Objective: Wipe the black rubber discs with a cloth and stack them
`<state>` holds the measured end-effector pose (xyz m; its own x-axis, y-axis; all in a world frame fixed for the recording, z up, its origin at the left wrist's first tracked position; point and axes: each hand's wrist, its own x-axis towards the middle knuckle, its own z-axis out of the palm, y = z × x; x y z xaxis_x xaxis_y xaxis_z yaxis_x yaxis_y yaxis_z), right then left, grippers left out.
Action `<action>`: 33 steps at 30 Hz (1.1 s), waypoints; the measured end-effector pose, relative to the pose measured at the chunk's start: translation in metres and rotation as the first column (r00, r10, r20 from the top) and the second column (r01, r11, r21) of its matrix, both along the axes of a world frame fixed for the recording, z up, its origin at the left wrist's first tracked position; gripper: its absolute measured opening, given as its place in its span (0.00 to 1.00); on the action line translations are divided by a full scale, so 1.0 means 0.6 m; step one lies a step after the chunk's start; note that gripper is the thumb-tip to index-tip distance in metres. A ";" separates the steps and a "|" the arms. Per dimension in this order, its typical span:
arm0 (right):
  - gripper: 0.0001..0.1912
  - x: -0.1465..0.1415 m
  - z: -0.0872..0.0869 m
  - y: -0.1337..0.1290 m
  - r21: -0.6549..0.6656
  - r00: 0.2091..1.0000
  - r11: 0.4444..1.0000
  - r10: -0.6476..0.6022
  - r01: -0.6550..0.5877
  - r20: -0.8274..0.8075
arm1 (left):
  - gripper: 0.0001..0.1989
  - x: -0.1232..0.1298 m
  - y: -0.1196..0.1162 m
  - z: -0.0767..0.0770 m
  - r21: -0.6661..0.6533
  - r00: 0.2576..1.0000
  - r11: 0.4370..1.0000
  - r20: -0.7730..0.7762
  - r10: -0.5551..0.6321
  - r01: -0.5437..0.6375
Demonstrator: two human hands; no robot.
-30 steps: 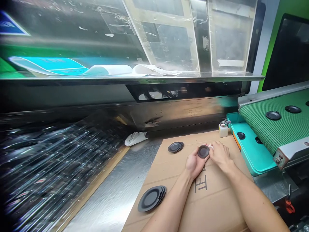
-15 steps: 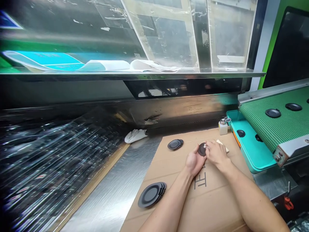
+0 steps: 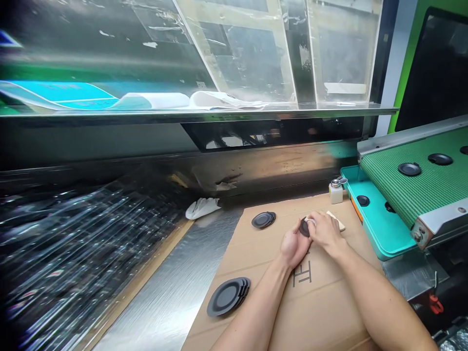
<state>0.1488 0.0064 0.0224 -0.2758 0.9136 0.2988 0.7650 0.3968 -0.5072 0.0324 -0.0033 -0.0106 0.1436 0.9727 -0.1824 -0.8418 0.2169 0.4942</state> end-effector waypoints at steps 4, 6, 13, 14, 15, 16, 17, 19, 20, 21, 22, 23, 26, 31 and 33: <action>0.08 0.004 -0.003 0.001 -0.070 0.990 0.989 0.124 -0.129 -0.073 | 0.16 -0.001 0.001 -0.001 -0.041 1.000 0.999 -0.009 0.011 -0.011; 0.07 0.008 -0.006 0.003 -0.169 0.945 0.935 0.285 -0.311 -0.159 | 0.16 -0.005 0.003 0.000 -0.079 0.999 0.996 -0.010 0.034 -0.035; 0.14 0.023 0.008 0.024 -0.236 0.702 0.907 0.087 -0.350 -0.707 | 0.18 -0.030 0.007 0.010 -0.074 0.988 0.995 0.131 0.082 -0.072; 0.16 0.024 0.012 0.026 -0.245 0.652 0.901 0.053 -0.358 -0.756 | 0.17 -0.033 0.006 0.012 -0.073 0.987 0.995 0.138 0.076 -0.066; 0.17 0.026 0.016 0.028 -0.261 0.621 0.893 0.026 -0.368 -0.784 | 0.16 -0.034 0.005 0.014 -0.070 0.988 0.996 0.141 0.061 -0.052; 0.17 0.028 0.018 0.029 -0.280 0.608 0.885 0.005 -0.372 -0.794 | 0.15 -0.035 0.004 0.015 -0.064 0.990 0.997 0.135 0.045 -0.036; 0.18 0.029 0.020 0.030 -0.297 0.609 0.883 -0.016 -0.364 -0.793 | 0.14 -0.035 0.003 0.016 -0.062 0.993 0.998 0.118 0.031 -0.024; 0.16 0.030 0.023 0.029 -0.311 0.639 0.899 -0.045 -0.309 -0.768 | 0.14 -0.033 0.002 0.017 -0.074 0.999 0.997 0.041 0.024 -0.021; 0.14 0.031 0.024 0.028 -0.299 0.669 0.915 -0.045 -0.270 -0.742 | 0.16 -0.032 0.002 0.016 -0.085 1.000 0.996 -0.009 0.027 -0.028; 0.13 0.030 0.026 0.025 -0.277 0.704 0.930 -0.029 -0.240 -0.709 | 0.18 -0.030 0.001 0.015 -0.092 0.998 0.995 -0.057 0.032 -0.037; 0.13 0.029 0.028 0.022 -0.247 0.743 0.942 0.004 -0.228 -0.669 | 0.20 -0.028 0.001 0.014 -0.090 0.995 0.995 -0.095 0.033 -0.042; 0.13 0.028 0.030 0.018 -0.211 0.785 0.950 0.053 -0.230 -0.617 | 0.22 -0.025 0.001 0.013 -0.080 0.992 0.996 -0.120 0.032 -0.042; 0.12 0.024 0.032 0.008 -0.073 0.898 0.964 0.209 -0.256 -0.387 | 0.22 -0.019 0.000 0.010 -0.034 0.987 0.998 -0.154 0.047 -0.053; 0.13 0.018 0.015 0.006 0.096 0.975 0.974 0.211 -0.203 -0.076 | 0.20 -0.009 -0.001 0.004 -0.003 0.962 0.994 -0.252 0.102 -0.106; 0.13 0.016 0.008 0.008 0.102 0.978 0.974 0.206 -0.201 -0.031 | 0.20 -0.004 -0.002 0.000 0.011 0.943 0.992 -0.311 0.121 -0.124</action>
<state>0.1586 0.0114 0.0271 -0.4385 0.8053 0.3991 0.6423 0.5914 -0.4876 0.0298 -0.0043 -0.0104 -0.0421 0.9773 -0.2075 -0.6671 0.1271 0.7341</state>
